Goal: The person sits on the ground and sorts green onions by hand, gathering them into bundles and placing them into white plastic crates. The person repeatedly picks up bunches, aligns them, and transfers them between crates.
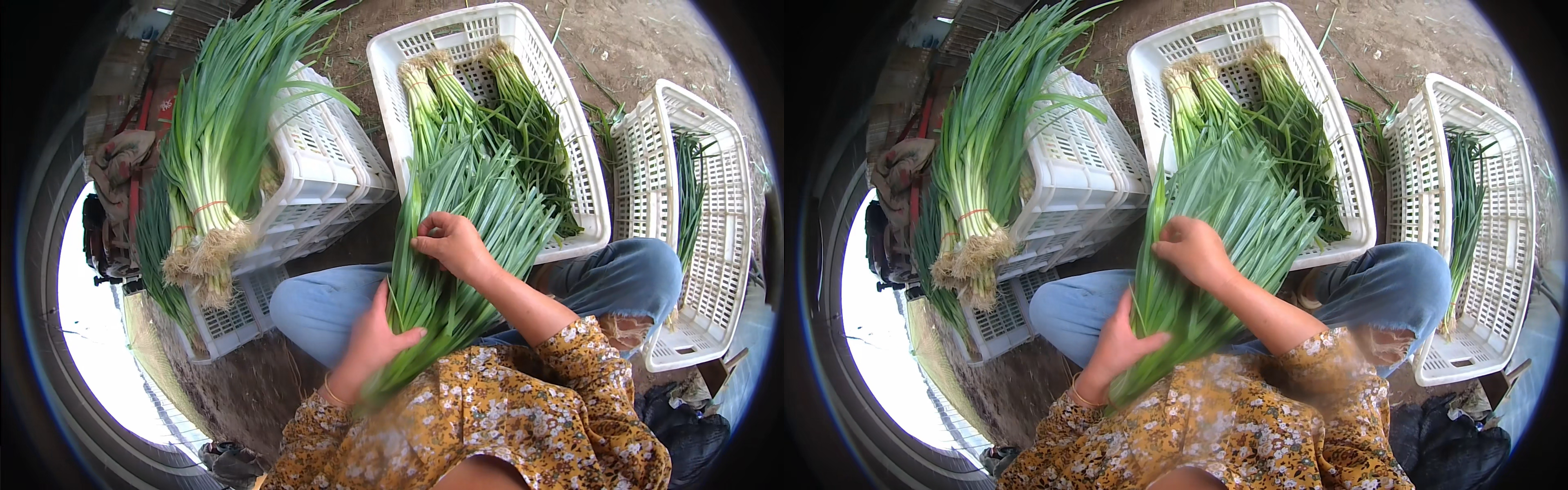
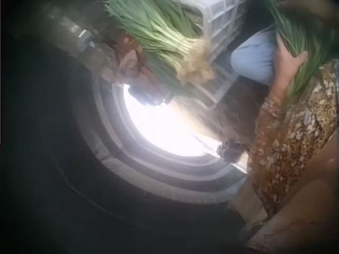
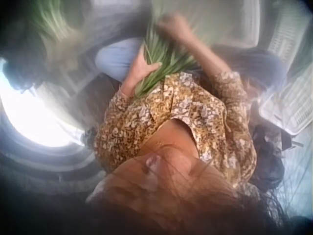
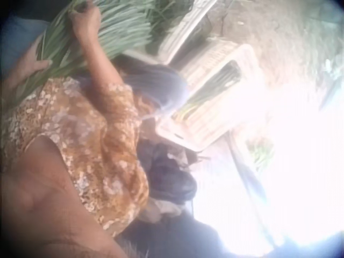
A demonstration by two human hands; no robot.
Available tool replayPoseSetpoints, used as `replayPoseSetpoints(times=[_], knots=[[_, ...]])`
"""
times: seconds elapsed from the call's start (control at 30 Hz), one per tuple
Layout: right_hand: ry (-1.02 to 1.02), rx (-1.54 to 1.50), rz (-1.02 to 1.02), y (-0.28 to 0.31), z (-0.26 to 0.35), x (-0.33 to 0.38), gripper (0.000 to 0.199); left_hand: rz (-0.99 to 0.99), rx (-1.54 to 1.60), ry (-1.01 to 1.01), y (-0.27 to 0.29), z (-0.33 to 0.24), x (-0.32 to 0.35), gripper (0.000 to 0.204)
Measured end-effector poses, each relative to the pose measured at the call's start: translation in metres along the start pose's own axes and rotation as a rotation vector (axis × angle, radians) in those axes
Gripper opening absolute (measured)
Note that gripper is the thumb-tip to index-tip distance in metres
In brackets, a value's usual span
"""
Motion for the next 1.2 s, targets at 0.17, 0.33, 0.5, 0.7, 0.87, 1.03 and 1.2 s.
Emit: replayPoseSetpoints(times=[0.17, 0.33, 0.5, 0.7, 0.87, 1.03, 1.2], knots=[[-0.198, -0.221, 0.040, 0.007, 0.011, 0.007, 0.029, 0.007, -0.100, 0.040, -0.002, -0.003, 0.002, 0.098], [-0.131, -0.127, -0.002, 0.009, 0.018, 0.007, 0.028, 0.051, -0.074, 0.127, -0.001, -0.010, 0.000, 0.094], [-0.149, -0.227, -0.026, 0.015, 0.017, 0.005, 0.019, 0.063, -0.086, 0.137, -0.003, -0.015, 0.000, 0.094], [0.001, -0.545, -0.109, 0.002, 0.014, 0.017, 0.010, 0.015, 0.074, 0.013, -0.004, -0.002, -0.001, 0.092], [-0.003, -0.731, -0.178, -0.008, -0.002, 0.020, 0.007, 0.043, 0.144, 0.032, -0.005, -0.010, -0.005, 0.088], [0.113, -0.655, -0.236, -0.016, -0.015, 0.012, 0.009, 0.039, 0.165, 0.020, -0.006, -0.009, -0.007, 0.086], [0.063, -0.623, -0.226, -0.005, -0.008, 0.013, 0.013, 0.042, 0.157, -0.014, -0.005, -0.004, -0.006, 0.089]])
Point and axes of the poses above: each hand's wrist, its own x-axis away from the middle knuckle, its own y-axis out of the back of the hand, z = x × y, the point moved 4 cm from there along -x, towards the middle knuckle, and after that the axes turned 12 degrees about z, right-handed, at the moved point
